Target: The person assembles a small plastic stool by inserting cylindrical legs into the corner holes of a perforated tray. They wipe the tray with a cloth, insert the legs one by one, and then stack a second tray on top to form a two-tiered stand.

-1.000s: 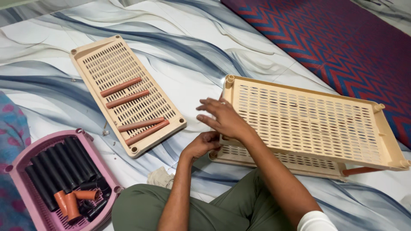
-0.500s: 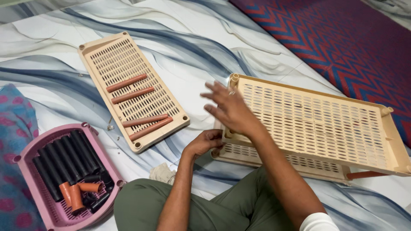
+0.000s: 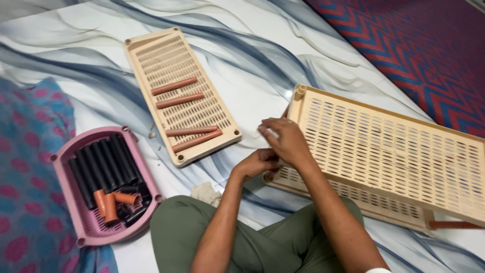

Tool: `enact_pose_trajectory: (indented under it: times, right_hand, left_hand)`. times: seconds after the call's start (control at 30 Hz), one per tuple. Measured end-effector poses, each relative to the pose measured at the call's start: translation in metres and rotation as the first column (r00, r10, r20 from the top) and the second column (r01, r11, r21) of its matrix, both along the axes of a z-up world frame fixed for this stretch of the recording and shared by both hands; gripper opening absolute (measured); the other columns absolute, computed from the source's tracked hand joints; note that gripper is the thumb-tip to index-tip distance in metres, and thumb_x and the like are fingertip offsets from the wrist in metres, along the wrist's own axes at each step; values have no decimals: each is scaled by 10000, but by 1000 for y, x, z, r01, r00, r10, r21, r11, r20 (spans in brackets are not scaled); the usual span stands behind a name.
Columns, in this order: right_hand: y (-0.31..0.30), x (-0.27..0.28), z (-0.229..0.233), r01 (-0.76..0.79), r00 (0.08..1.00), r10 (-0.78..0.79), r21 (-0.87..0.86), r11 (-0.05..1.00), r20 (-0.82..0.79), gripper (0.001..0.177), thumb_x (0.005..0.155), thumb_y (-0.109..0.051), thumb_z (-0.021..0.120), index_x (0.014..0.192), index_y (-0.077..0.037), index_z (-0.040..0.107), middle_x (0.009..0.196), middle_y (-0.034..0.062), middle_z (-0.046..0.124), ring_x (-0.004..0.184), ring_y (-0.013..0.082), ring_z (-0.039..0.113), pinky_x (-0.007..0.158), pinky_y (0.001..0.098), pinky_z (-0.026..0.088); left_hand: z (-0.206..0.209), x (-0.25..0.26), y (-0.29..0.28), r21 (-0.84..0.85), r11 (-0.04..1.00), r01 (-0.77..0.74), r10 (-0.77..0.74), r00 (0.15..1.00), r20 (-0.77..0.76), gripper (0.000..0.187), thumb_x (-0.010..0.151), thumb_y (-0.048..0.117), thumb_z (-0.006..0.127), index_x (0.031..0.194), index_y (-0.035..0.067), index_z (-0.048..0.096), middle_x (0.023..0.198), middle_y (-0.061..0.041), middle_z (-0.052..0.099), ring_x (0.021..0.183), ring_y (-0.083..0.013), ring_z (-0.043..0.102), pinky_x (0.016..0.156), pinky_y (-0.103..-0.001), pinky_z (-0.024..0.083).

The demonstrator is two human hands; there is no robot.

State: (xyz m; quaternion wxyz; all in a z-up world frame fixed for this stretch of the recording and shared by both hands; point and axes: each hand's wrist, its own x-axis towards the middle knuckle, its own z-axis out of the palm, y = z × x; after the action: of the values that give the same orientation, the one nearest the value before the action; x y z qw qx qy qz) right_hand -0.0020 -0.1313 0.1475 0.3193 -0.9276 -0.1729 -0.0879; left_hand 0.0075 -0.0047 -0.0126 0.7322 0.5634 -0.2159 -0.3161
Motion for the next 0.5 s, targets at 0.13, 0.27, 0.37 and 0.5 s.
enact_pose_trajectory:
  times: [0.13, 0.27, 0.37, 0.5]
  right_hand:
    - [-10, -24, 6, 121, 991, -134, 375, 919, 9, 257, 1005, -244, 647, 1144, -56, 755, 1080, 123, 776, 985, 285, 755, 883, 378, 577]
    - [-44, -69, 11, 193, 979, -201, 205, 960, 22, 302, 912, -234, 698, 1156, -57, 725, 1092, 121, 752, 976, 281, 735, 871, 394, 557]
    - [-56, -95, 3, 176, 953, -170, -3, 984, 249, 313, 826, -237, 780, 1081, -63, 730, 1083, 123, 747, 1047, 303, 694, 917, 429, 508]
    - [-54, -109, -20, 255, 893, -181, -132, 958, 413, 198, 834, -237, 809, 975, -117, 741, 1003, 53, 759, 1022, 266, 700, 937, 443, 464]
  left_hand:
    - [-6, 2, -1, -62, 997, 45, -48, 998, -33, 218, 985, 82, 672, 1159, -48, 649, 825, -53, 643, 690, -140, 600, 619, -309, 503]
    - [-3, 3, 4, -177, 979, 97, -109, 992, -59, 387, 965, 95, 666, 1338, -2, 632, 991, -30, 700, 858, -115, 644, 740, -268, 536]
    - [5, 9, 7, -77, 996, 32, -48, 977, -208, 418, 960, 192, 634, 1349, 39, 619, 1068, -22, 734, 934, -115, 700, 799, -264, 586]
    - [15, 5, 3, -41, 999, -31, 19, 964, -266, 458, 991, 370, 606, 1302, 38, 661, 1029, -58, 742, 898, -149, 697, 798, -300, 582]
